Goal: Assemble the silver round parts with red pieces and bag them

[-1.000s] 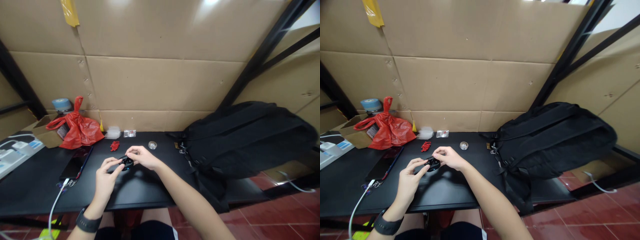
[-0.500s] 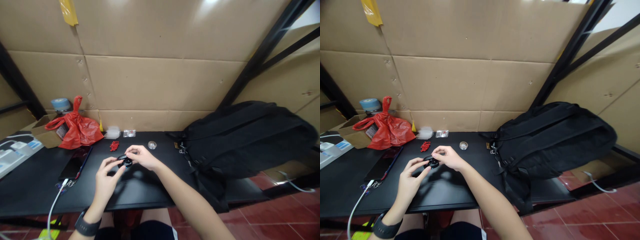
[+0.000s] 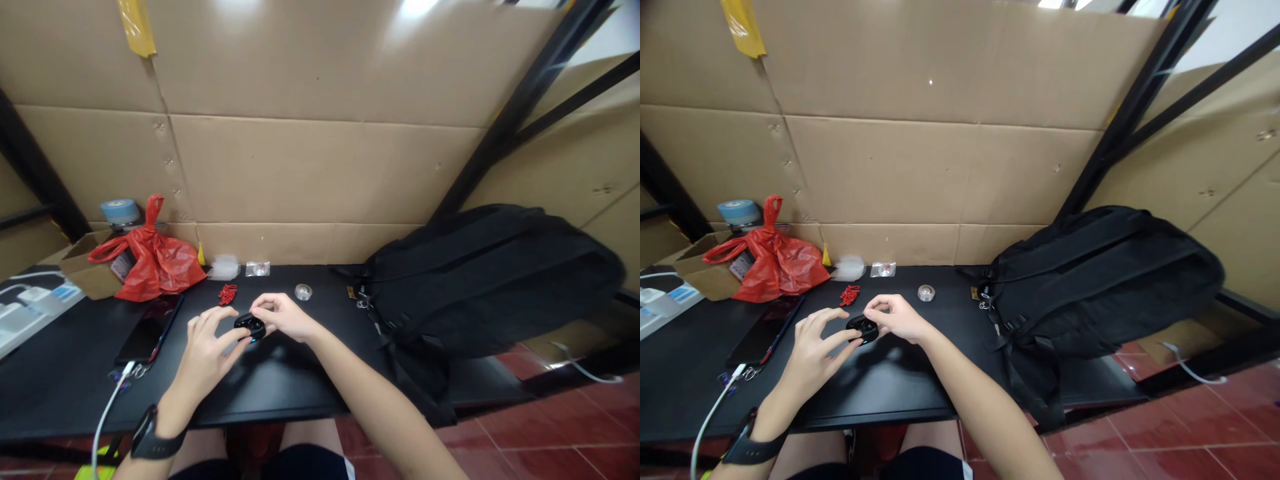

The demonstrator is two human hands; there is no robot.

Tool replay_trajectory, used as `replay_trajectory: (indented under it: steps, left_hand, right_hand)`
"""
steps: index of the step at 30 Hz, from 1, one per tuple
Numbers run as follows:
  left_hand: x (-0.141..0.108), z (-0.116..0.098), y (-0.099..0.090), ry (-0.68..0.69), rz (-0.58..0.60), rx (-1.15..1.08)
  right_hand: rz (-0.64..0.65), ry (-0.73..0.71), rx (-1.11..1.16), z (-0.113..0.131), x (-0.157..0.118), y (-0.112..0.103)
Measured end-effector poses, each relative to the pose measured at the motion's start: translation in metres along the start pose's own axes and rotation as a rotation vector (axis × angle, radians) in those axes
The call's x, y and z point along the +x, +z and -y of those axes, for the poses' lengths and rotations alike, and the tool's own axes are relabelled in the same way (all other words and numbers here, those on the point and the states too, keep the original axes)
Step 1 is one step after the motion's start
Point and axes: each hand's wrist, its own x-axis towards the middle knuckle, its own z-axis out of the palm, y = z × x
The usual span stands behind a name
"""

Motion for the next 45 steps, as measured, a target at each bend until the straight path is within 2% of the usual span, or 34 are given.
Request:
replay_trajectory:
  steps: [3,6,8,11,13,15,17,18,20,23,25,28,30,32,34,36,39,40,43,45]
  left_hand:
    - [0.003,-0.001,0.0,-0.016,-0.056,-0.03]
    - [0.006,-0.001,-0.001,-0.091,-0.123,-0.068]
    - [0.005,0.004,-0.004,-0.176,-0.181,-0.055]
    - [-0.002,0.026,-0.013,-0.407,-0.242,0.067]
    - [-0.011,0.046,-0.021,-0.585,-0.134,0.211]
    - [-0.023,0.066,-0.029,-0.722,0.088,0.365]
    - [-0.035,0.084,-0.035,-0.801,0.256,0.438]
    - [-0.041,0.091,-0.037,-0.817,0.305,0.445]
    - [-0.05,0.101,-0.038,-0.818,0.329,0.438]
    - [-0.057,0.103,-0.038,-0.783,0.297,0.427]
    - [-0.053,0.094,-0.036,-0.766,0.281,0.436]
    - [-0.033,0.065,-0.029,-0.71,0.22,0.437]
    - [-0.012,0.038,-0.016,-0.561,0.235,0.322]
    - [0.01,0.014,0.001,-0.336,0.355,0.151]
    - [0.034,0.0,0.02,-0.219,0.416,0.097]
    - [0.057,0.0,0.036,-0.196,0.461,0.136]
    - [0.084,0.02,0.047,-0.077,0.561,0.087]
    - [0.089,0.028,0.049,-0.054,0.554,0.078]
    - [0.089,0.046,0.052,-0.083,0.459,0.108]
    - [0.079,0.054,0.055,-0.114,0.468,0.103]
  right_hand:
    - [-0.016,-0.003,0.007,0.002,0.0,-0.003]
    - [-0.089,-0.068,0.009,0.011,-0.001,-0.017]
    - [-0.205,-0.151,-0.012,0.018,-0.003,-0.037]
    - [-0.472,-0.282,-0.144,0.024,-0.008,-0.078]
    - [-0.657,-0.342,-0.299,0.022,-0.012,-0.11]
    - [-0.833,-0.37,-0.63,0.015,-0.016,-0.142]
    - [-0.918,-0.345,-0.928,0.004,-0.017,-0.168]
    - [-0.961,-0.309,-1.013,-0.003,-0.017,-0.179]
    - [-1.007,-0.228,-1.121,-0.018,-0.017,-0.195]
    - [-0.996,-0.146,-1.228,-0.037,-0.016,-0.208]
    - [-0.974,-0.084,-1.287,-0.043,-0.015,-0.211]
    - [-0.994,0.015,-1.336,-0.042,-0.013,-0.206]
    - [-0.995,-0.004,-1.326,-0.035,-0.01,-0.196]
    - [-0.857,-0.106,-1.272,-0.029,-0.008,-0.184]
    - [-0.624,-0.191,-1.196,-0.026,-0.006,-0.17]
    - [-0.45,-0.2,-1.147,-0.026,-0.004,-0.157]
    - [-0.371,-0.164,-1.144,-0.029,-0.002,-0.146]
    - [-0.365,-0.154,-1.148,-0.029,-0.001,-0.144]
    - [-0.354,-0.125,-1.147,-0.027,0.0,-0.141]
    - [-0.346,-0.114,-1.135,-0.024,-0.001,-0.141]
